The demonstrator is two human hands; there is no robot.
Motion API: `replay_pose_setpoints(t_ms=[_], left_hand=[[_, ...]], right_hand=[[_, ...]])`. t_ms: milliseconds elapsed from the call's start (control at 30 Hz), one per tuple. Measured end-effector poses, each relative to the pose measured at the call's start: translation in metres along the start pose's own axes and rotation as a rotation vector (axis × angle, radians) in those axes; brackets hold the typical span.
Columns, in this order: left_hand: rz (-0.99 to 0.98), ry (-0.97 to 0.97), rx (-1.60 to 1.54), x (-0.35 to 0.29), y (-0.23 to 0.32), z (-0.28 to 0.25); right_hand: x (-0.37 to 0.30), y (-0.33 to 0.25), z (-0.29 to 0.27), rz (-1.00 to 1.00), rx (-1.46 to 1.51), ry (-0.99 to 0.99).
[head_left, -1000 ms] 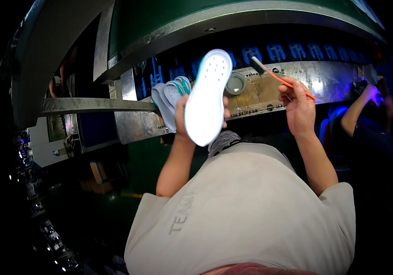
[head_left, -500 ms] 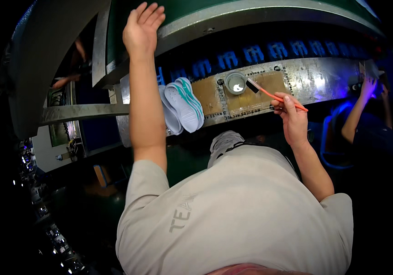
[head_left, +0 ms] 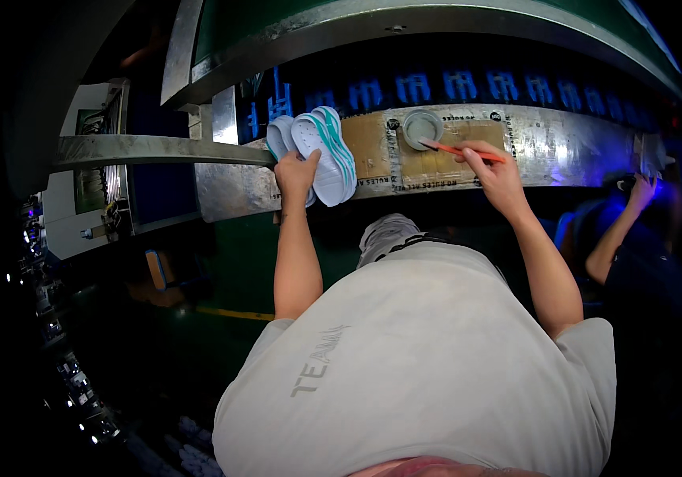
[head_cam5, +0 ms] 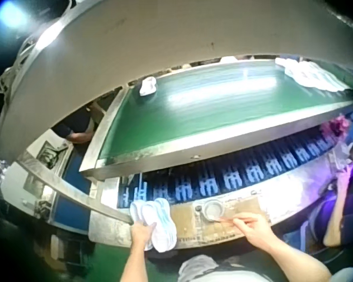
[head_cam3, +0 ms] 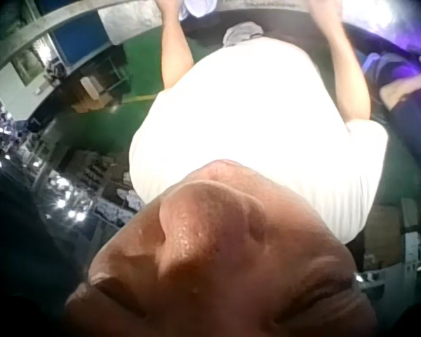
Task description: The person dips a brush into a container of glue, brushes glue across the surfaces of shoe soles, and places the soles onto an overhead conveyor belt.
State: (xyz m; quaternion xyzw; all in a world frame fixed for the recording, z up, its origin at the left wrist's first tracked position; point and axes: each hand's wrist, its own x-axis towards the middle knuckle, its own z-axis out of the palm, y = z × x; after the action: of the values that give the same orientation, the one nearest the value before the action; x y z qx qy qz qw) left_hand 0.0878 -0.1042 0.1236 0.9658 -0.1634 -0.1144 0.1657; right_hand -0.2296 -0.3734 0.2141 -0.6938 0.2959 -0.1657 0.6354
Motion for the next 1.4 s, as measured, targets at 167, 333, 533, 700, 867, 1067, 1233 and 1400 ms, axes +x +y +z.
replay_pose_setpoints(t_ms=[167, 333, 533, 700, 867, 1067, 1233, 1400], left_hand=[[0.028, 0.052, -0.039, 0.000, -0.030, 0.046], [-0.058, -0.066, -0.308, -0.001, -0.042, 0.045], [-0.296, -0.467, -1.466, -0.018, -0.037, 0.026], [-0.310, -0.423, -1.995, -0.063, -0.025, 0.025], [-0.189, -0.669, -2.564, -0.099, -0.002, 0.049], [-0.121, -0.637, -2.402, -0.089, 0.009, 0.055], [0.088, -0.741, -2.089, -0.088, 0.023, 0.029], [0.188, -0.812, -1.928, -0.103, 0.078, -0.025]], right_hand=[[0.045, 0.000, 0.011, -0.260, -0.637, -0.071], [0.084, 0.004, 0.026, -0.125, -0.784, -0.188], [0.109, 0.032, 0.033, -0.057, -0.950, -0.251], [0.097, 0.009, 0.034, -0.049, -0.803, -0.172], [0.096, 0.040, 0.014, -0.029, -0.587, -0.133], [0.070, 0.003, 0.015, 0.004, -0.370, -0.158], [0.051, -0.046, 0.034, -0.133, -0.054, -0.360], [0.054, -0.076, 0.047, -0.407, -0.318, -0.401]])
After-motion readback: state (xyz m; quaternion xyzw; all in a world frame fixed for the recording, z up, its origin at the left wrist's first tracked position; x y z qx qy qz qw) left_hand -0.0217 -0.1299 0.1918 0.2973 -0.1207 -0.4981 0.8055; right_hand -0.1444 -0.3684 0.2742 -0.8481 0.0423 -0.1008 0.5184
